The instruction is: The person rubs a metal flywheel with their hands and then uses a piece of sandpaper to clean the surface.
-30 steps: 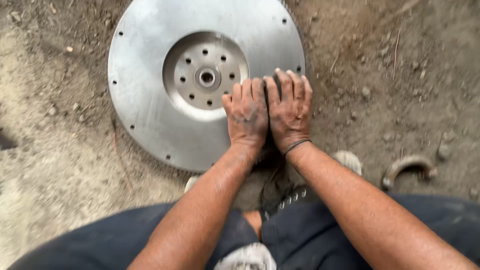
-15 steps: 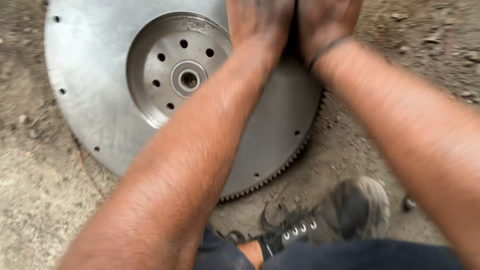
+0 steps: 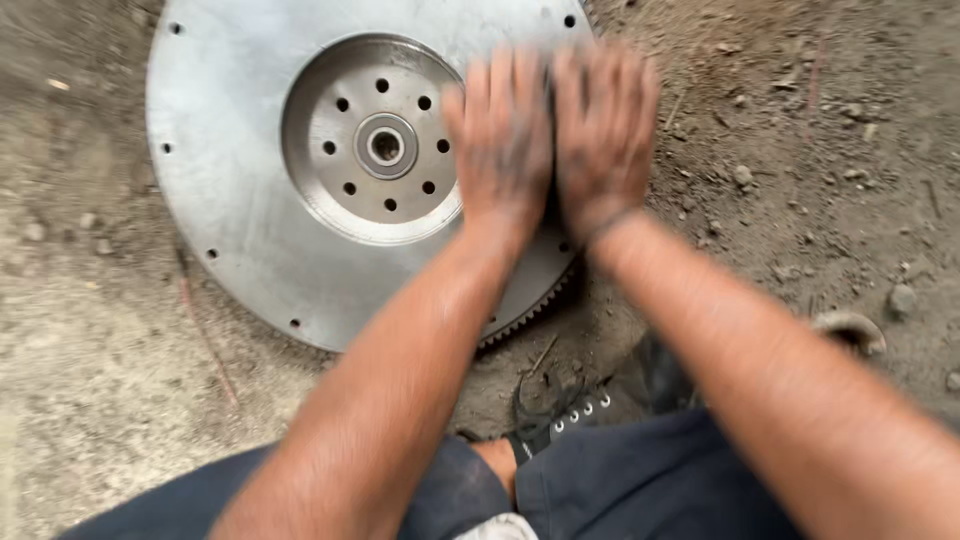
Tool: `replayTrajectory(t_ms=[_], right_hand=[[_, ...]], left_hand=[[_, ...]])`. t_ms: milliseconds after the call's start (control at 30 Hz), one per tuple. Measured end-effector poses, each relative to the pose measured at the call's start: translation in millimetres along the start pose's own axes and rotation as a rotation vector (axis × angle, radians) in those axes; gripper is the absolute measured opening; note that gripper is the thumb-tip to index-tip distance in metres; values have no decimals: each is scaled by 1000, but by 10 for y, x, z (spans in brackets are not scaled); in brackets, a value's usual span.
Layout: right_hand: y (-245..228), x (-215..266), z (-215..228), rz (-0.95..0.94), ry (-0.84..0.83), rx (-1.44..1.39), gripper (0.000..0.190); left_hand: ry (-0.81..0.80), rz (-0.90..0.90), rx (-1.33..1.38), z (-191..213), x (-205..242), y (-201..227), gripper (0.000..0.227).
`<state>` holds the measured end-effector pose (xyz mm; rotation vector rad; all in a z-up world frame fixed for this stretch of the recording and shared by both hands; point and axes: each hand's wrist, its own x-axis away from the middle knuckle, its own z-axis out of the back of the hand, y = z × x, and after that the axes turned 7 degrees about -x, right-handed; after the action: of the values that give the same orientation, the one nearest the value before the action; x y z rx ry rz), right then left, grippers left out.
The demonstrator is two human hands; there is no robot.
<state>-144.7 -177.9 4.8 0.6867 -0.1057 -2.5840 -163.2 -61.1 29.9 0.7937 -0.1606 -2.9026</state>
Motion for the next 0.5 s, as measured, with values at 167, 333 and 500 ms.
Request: replayTrajectory(t_ms=[167,333,500], right_hand=[[-374,439,723,59,-189,-298,47],[-298,234,630,6,-88,-335,42],[47,-328,-125,30,49,-146,36]], left_hand=[[-202,65,-6,682,699,-63,15],[-149,74,13,495,495,-76,16],[-18,71,35,-165,-260,-112,16]])
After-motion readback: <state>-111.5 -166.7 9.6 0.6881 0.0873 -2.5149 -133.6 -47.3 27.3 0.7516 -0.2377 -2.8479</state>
